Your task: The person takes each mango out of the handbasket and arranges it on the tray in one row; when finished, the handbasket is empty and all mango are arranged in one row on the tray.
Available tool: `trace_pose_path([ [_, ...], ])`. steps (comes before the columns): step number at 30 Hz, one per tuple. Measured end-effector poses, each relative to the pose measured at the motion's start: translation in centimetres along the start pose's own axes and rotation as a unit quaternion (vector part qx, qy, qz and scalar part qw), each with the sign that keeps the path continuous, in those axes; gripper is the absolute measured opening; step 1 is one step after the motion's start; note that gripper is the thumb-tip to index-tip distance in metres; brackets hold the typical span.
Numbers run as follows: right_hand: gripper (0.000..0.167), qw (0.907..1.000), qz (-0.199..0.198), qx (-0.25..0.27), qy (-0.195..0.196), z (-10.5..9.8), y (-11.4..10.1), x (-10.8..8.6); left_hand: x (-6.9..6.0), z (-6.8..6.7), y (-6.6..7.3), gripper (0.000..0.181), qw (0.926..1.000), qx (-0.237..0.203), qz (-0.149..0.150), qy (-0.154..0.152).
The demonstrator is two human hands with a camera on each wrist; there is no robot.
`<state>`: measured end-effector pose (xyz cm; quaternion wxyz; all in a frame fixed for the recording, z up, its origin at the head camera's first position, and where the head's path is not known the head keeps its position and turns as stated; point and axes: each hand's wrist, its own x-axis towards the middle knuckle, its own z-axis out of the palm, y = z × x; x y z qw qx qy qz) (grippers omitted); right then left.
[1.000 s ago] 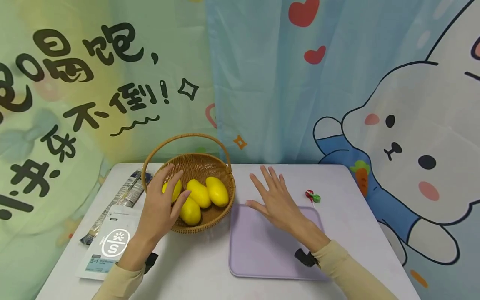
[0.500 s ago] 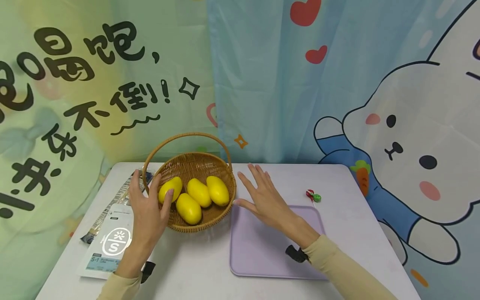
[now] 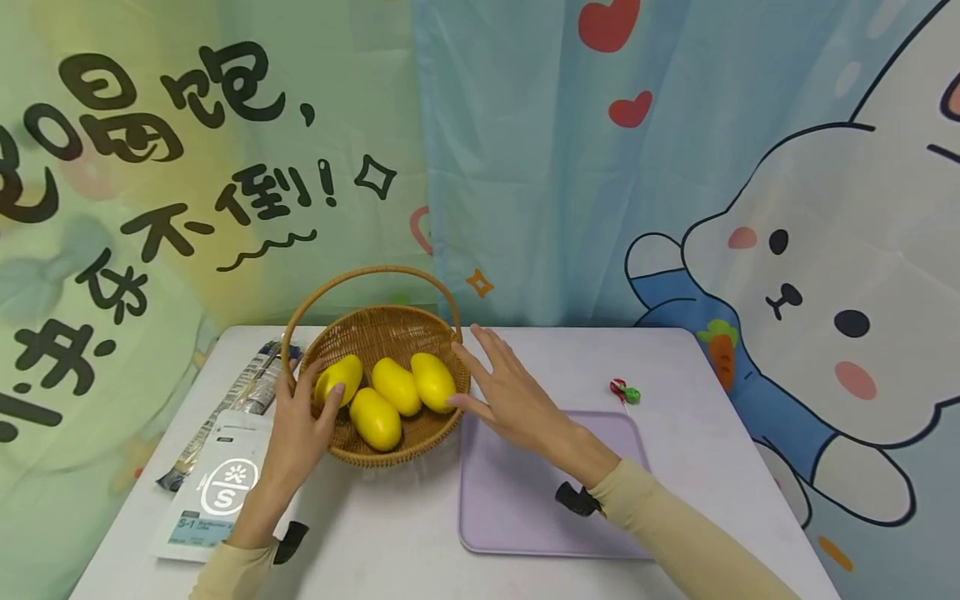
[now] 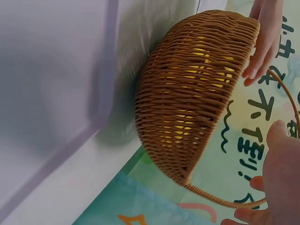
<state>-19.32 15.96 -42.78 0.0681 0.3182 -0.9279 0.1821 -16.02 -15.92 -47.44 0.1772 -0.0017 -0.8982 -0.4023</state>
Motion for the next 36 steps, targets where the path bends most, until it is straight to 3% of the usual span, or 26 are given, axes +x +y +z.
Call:
trace_pose_path([
  [6, 0.075, 0.9995, -0.030, -0.006, -0.005, -0.3, -0.9, 1.8, 0.3, -0.3, -0.1, 0.058, 0.9992, 0.010, -0.023, -0.033],
  [12, 0.076, 0.9981, -0.051, 0.024, -0.025, -0.5, -1.5, 4.1, 0.5, -0.4, -0.1, 0.058, 0.9983, 0.015, -0.036, -0.044],
  [20, 0.079, 0.9892, -0.049, 0.076, -0.115, -0.6, -1.9, 6.8, 0.4, -0.4, 0.1, 0.060, 0.9976, 0.024, -0.041, -0.050],
  [36, 0.074, 0.9604, -0.015, 0.080, -0.267, -0.9, -2.2, 10.7, 0.5, -0.4, 0.4, 0.061, 0.9980, 0.021, -0.029, -0.052],
])
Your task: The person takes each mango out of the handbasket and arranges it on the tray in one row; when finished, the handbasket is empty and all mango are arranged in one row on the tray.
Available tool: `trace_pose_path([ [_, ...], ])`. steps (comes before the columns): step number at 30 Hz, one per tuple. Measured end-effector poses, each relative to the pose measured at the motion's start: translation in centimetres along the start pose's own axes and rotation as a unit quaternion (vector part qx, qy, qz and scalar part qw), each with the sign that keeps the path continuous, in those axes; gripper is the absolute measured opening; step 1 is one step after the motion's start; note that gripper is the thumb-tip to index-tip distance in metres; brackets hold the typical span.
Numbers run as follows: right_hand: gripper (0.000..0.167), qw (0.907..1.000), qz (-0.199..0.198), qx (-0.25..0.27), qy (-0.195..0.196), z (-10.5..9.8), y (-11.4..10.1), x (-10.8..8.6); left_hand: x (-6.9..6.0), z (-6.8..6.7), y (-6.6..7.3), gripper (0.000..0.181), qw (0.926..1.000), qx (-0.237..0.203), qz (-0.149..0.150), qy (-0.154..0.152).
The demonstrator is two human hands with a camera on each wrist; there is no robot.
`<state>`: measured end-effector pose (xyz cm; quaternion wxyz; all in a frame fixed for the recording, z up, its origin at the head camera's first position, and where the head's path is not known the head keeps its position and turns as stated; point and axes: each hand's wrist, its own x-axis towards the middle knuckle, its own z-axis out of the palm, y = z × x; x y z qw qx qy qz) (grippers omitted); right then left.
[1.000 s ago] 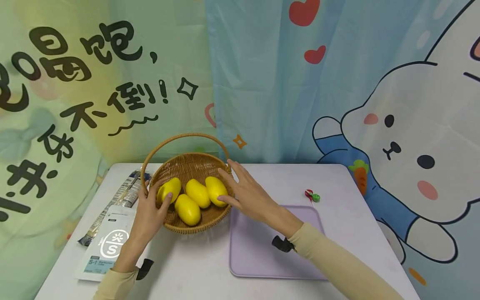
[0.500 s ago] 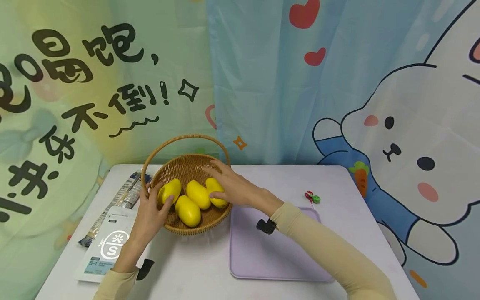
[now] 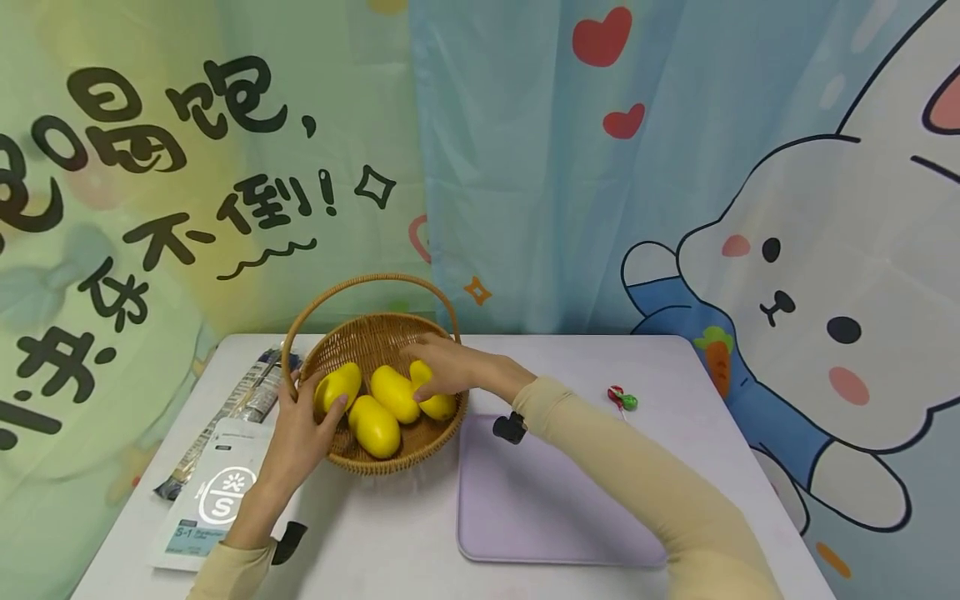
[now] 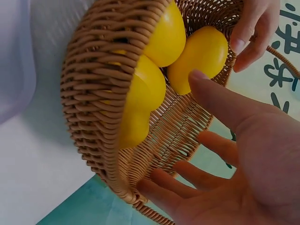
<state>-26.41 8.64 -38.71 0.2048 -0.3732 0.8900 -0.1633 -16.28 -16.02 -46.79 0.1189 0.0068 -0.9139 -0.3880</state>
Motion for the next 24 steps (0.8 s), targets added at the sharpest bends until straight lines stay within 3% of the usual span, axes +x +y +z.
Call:
trace_pose_path([
  [14, 0.077, 0.9908, 0.073, -0.045, -0.105, 0.3, -0.6, 2.8, 0.1, -0.2, -0.1, 0.061, 0.9998, 0.005, -0.012, -0.017],
  [24, 0.076, 0.9833, 0.108, -0.088, -0.117, 1.5, -0.7, 3.5, 0.2, -0.2, -0.1, 0.061, 0.9998, 0.004, -0.008, -0.016],
])
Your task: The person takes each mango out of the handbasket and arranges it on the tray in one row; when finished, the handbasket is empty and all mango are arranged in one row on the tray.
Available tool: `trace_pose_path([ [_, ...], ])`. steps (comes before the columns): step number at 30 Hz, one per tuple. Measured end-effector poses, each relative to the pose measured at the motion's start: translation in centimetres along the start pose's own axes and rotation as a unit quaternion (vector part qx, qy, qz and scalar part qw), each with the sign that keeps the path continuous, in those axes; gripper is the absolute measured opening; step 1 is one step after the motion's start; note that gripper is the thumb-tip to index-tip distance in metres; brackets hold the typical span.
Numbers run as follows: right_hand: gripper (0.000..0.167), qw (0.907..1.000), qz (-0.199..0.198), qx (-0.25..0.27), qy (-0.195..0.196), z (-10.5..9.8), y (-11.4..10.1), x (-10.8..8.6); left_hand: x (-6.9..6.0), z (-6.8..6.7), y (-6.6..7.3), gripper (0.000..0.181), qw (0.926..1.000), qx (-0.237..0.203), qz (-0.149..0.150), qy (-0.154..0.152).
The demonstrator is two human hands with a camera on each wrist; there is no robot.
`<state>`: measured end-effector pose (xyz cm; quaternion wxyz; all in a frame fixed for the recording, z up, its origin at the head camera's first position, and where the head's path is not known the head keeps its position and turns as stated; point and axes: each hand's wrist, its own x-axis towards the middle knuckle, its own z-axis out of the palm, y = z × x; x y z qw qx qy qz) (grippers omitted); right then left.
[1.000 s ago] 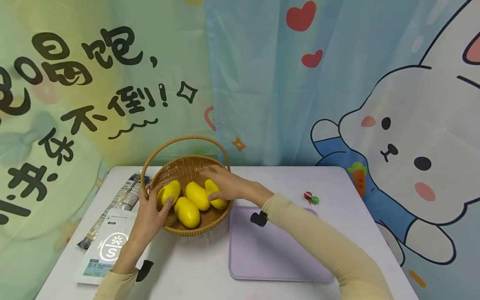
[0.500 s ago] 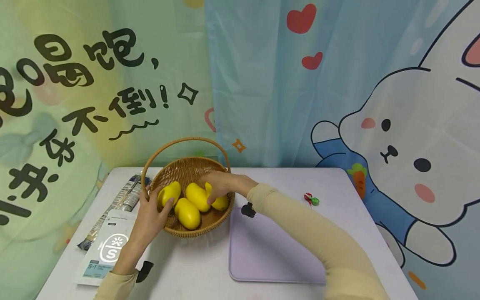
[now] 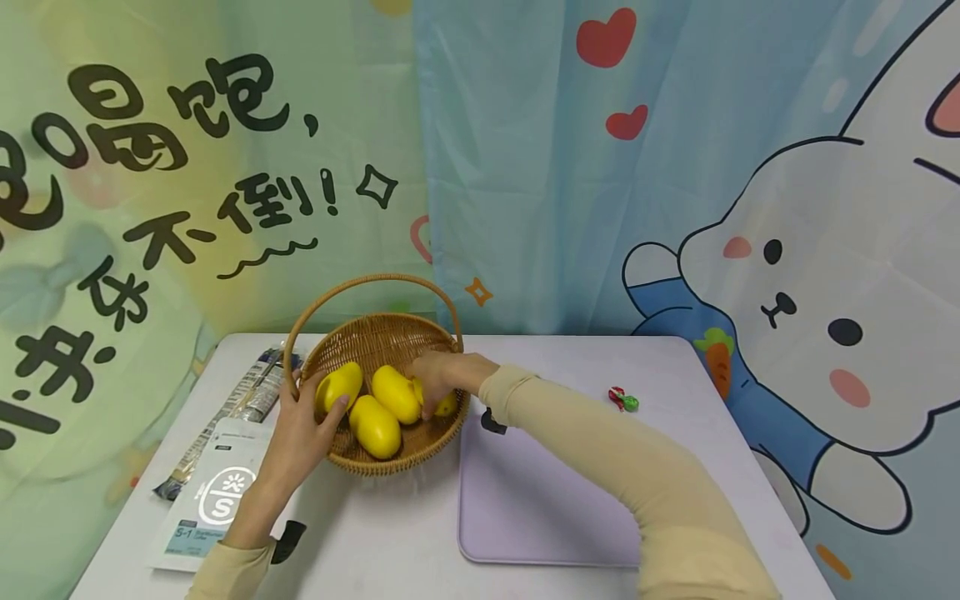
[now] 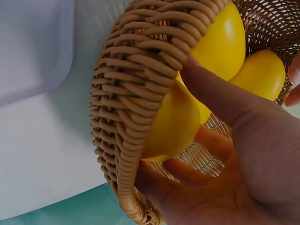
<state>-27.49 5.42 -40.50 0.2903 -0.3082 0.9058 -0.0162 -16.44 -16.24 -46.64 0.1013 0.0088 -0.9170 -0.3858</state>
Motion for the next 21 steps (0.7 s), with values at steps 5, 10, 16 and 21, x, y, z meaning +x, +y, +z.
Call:
trace_pose_path([
  [5, 0.081, 0.9999, 0.011, -0.001, 0.002, 0.3, -0.2, 0.1, 0.0, -0.1, 0.0, 0.062, 1.0000, -0.003, -0.005, -0.007],
  [10, 0.083, 0.9999, 0.007, -0.002, 0.007, 0.4, -0.1, 0.0, -0.1, 0.0, 0.0, 0.062, 1.0000, -0.001, -0.005, -0.004],
  [16, 0.084, 0.9998, -0.010, -0.002, 0.016, 0.3, 0.3, -0.2, -0.1, 0.0, -0.1, 0.062, 0.9999, 0.004, -0.009, -0.004],
  [21, 0.084, 0.9991, -0.026, 0.012, 0.031, -0.1, 0.3, -1.0, -0.1, 0.0, -0.2, 0.062, 0.9999, 0.004, -0.008, -0.005],
])
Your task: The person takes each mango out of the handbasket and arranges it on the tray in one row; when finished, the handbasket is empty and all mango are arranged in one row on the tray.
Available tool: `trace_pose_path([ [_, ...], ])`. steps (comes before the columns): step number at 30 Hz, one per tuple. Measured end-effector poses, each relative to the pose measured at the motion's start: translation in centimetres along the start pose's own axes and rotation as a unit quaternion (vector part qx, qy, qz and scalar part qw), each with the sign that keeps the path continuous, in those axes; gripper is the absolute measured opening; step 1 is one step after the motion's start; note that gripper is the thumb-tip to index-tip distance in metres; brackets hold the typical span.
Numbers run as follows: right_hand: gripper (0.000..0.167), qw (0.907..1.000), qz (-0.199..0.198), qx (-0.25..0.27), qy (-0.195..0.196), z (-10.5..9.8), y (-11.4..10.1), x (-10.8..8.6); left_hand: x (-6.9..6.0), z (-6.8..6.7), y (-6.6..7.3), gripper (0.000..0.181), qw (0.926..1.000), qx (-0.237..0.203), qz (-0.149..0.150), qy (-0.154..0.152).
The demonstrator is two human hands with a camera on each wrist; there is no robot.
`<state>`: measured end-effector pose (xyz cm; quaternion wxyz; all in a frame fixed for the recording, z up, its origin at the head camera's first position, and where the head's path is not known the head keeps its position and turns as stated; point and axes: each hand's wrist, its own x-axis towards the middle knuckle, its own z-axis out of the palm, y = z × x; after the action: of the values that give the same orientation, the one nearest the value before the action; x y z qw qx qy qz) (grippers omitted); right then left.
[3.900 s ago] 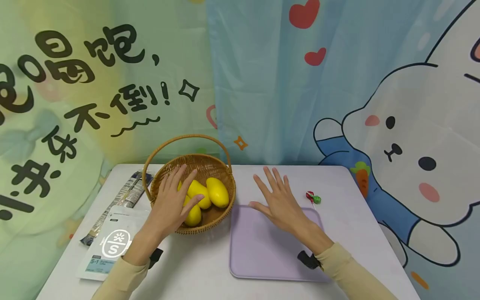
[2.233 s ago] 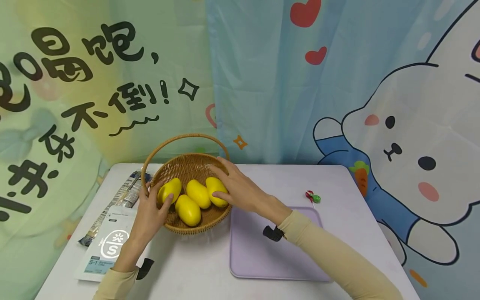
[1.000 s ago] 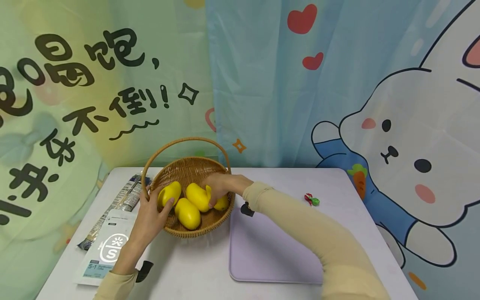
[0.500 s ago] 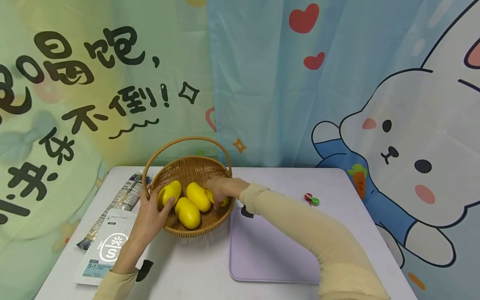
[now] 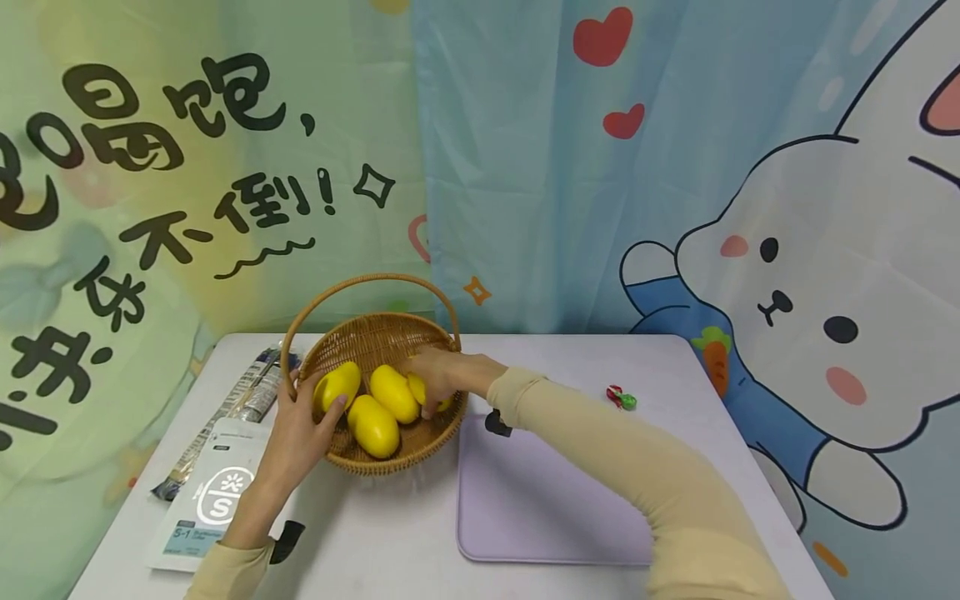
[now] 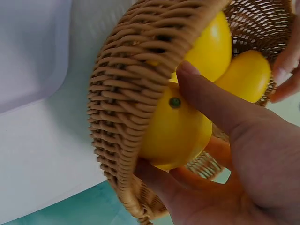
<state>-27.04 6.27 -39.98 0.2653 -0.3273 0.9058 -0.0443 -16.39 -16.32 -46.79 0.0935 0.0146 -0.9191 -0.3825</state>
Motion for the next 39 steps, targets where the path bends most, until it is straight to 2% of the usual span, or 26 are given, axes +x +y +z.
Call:
trace_pose_path([
  [10, 0.080, 0.9963, -0.016, 0.045, 0.071, -1.5, -1.2, -3.7, 0.0, -0.1, -0.1, 0.062, 0.9999, 0.002, -0.001, -0.011],
  [18, 0.084, 0.9897, -0.002, 0.075, 0.122, -2.4, -1.2, -8.5, -0.1, -0.1, 0.0, 0.062, 0.9999, 0.008, 0.004, -0.014],
  [24, 0.083, 0.9822, 0.017, 0.109, 0.152, -2.2, -0.1, -12.0, 0.0, -0.3, 0.0, 0.061, 0.9999, 0.009, 0.008, -0.010],
  [32, 0.085, 0.9720, 0.035, 0.122, 0.198, -0.3, 2.3, -15.2, 0.0, -0.4, 0.0, 0.061, 0.9998, 0.013, 0.007, -0.010],
  [39, 0.081, 0.9698, 0.074, 0.146, 0.181, 4.4, 3.6, -14.8, 0.1, -0.3, -0.1, 0.062, 0.9998, 0.015, 0.010, -0.011],
])
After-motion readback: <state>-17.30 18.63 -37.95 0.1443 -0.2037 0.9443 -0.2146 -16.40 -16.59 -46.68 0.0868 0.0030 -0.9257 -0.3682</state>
